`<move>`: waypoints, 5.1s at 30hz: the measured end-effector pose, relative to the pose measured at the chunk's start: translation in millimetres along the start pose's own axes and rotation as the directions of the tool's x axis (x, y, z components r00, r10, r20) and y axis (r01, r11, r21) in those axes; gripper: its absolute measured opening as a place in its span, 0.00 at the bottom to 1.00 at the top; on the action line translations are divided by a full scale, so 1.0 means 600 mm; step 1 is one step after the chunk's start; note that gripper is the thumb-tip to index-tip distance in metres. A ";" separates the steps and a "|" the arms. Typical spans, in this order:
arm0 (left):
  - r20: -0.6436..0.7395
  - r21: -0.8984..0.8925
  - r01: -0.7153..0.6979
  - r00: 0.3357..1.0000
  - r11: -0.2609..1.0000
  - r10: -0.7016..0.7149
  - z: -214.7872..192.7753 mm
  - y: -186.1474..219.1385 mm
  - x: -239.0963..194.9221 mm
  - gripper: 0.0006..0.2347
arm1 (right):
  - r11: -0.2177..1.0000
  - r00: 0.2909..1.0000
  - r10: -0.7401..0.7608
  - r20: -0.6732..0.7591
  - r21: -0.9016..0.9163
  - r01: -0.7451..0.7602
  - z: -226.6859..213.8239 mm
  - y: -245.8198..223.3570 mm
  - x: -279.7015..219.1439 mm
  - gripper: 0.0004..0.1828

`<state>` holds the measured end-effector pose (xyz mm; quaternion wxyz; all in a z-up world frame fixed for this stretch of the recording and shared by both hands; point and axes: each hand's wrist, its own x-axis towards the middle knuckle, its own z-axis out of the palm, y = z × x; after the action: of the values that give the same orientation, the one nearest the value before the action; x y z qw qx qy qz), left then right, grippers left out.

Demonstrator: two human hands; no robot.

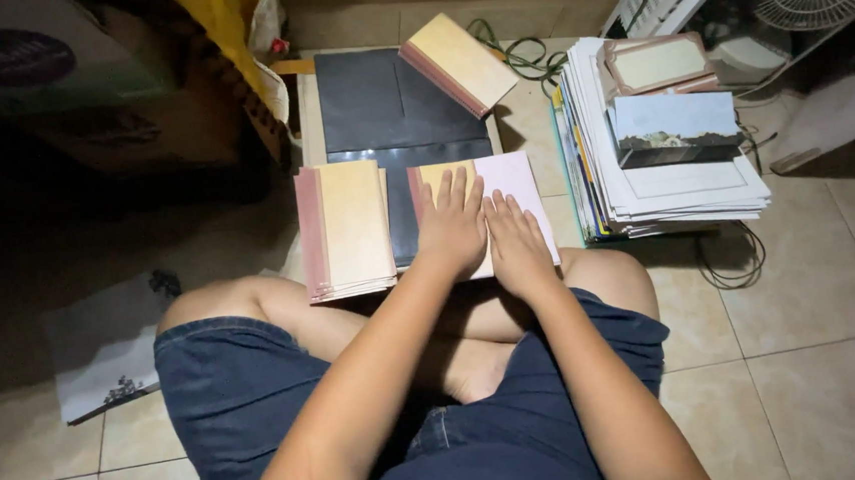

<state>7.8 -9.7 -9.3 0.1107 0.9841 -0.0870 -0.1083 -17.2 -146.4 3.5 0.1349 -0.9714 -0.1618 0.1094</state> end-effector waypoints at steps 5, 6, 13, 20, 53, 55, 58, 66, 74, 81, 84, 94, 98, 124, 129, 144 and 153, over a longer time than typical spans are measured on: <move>0.014 -0.030 -0.002 1.000 1.000 0.002 -0.024 -0.002 -0.020 0.27 | 1.000 1.000 -0.022 -0.004 0.004 0.022 -0.007 -0.009 -0.018 0.30; 0.028 -0.040 0.008 1.000 0.999 -0.007 -0.025 0.002 -0.022 0.28 | 1.000 0.999 -0.029 0.021 0.010 0.028 -0.006 -0.008 -0.029 0.30; -0.010 -0.059 -0.017 1.000 0.998 0.017 -0.007 -0.007 -0.017 0.29 | 0.999 1.000 -0.017 0.024 0.031 0.016 -0.014 -0.011 0.013 0.30; -0.042 -0.059 -0.035 0.999 0.998 0.032 -0.017 -0.009 -0.021 0.28 | 0.997 0.998 -0.057 -0.039 -0.044 0.055 -0.009 0.005 0.080 0.31; -0.003 -0.008 0.038 0.999 0.999 -0.038 -0.003 0.006 -0.005 0.29 | 0.999 0.999 -0.045 -0.005 0.003 0.045 -0.004 -0.009 -0.062 0.31; 0.004 0.013 0.050 0.999 0.999 -0.050 0.002 0.009 0.004 0.29 | 0.999 0.999 -0.048 -0.002 -0.011 0.048 -0.005 -0.003 -0.043 0.31; 0.013 0.010 0.052 0.999 0.999 -0.052 0.012 0.004 0.016 0.28 | 0.999 0.999 -0.035 -0.008 0.007 0.036 0.000 0.001 -0.008 0.30; -0.048 -0.020 0.053 0.997 0.998 -0.054 -0.009 -0.012 0.047 0.27 | 0.999 0.999 -0.028 0.021 0.027 0.028 0.003 -0.003 -0.047 0.32; -0.024 -0.022 -0.006 1.000 1.000 0.006 -0.021 -0.007 -0.020 0.27 | 1.000 1.000 -0.021 0.016 0.014 0.021 -0.004 0.002 -0.008 0.31; -0.051 -0.026 0.003 0.999 1.000 -0.005 -0.016 -0.007 -0.022 0.28 | 0.998 0.999 0.012 0.051 0.065 -0.015 -0.010 -0.017 -0.055 0.32; -0.042 -0.039 -0.012 0.999 0.999 0.011 -0.011 -0.010 -0.016 0.28 | 0.999 1.000 -0.002 0.020 0.052 0.001 -0.017 -0.019 -0.021 0.31; -0.071 -0.047 -0.026 0.997 0.999 0.022 -0.008 -0.013 -0.015 0.28 | 0.991 0.991 -0.131 -0.028 0.008 0.131 -0.011 0.013 0.056 0.31; -0.091 -0.069 -0.026 0.996 0.997 0.020 -0.009 -0.011 -0.021 0.28 | 0.986 0.990 -0.140 0.000 0.096 0.139 -0.005 0.018 -0.012 0.33; -0.075 -0.023 0.036 0.996 0.999 -0.038 -0.006 0.002 -0.005 0.28 | 0.999 0.999 -0.036 -0.003 0.016 0.036 0.001 0.006 0.002 0.31; -0.051 -0.047 -0.030 0.998 0.998 0.027 0.008 0.000 -0.034 0.28 | 0.999 1.000 -0.021 0.001 -0.035 0.021 -0.007 0.006 0.063 0.31; -0.024 -0.069 -0.043 0.999 0.997 0.042 0.002 -0.002 -0.033 0.28 | 0.998 0.999 0.033 -0.032 -0.049 -0.035 -0.028 -0.015 0.100 0.30; -0.026 -0.046 -0.011 1.000 0.999 0.010 0.012 -0.004 -0.018 0.28 | 0.999 0.996 0.031 0.082 -0.035 -0.029 -0.012 -0.010 -0.028 0.30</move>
<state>-3.7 -6.6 -15.0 0.1348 0.9822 -0.0881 -0.0969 -32.6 -148.3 14.8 0.1102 -0.9705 -0.1544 0.1486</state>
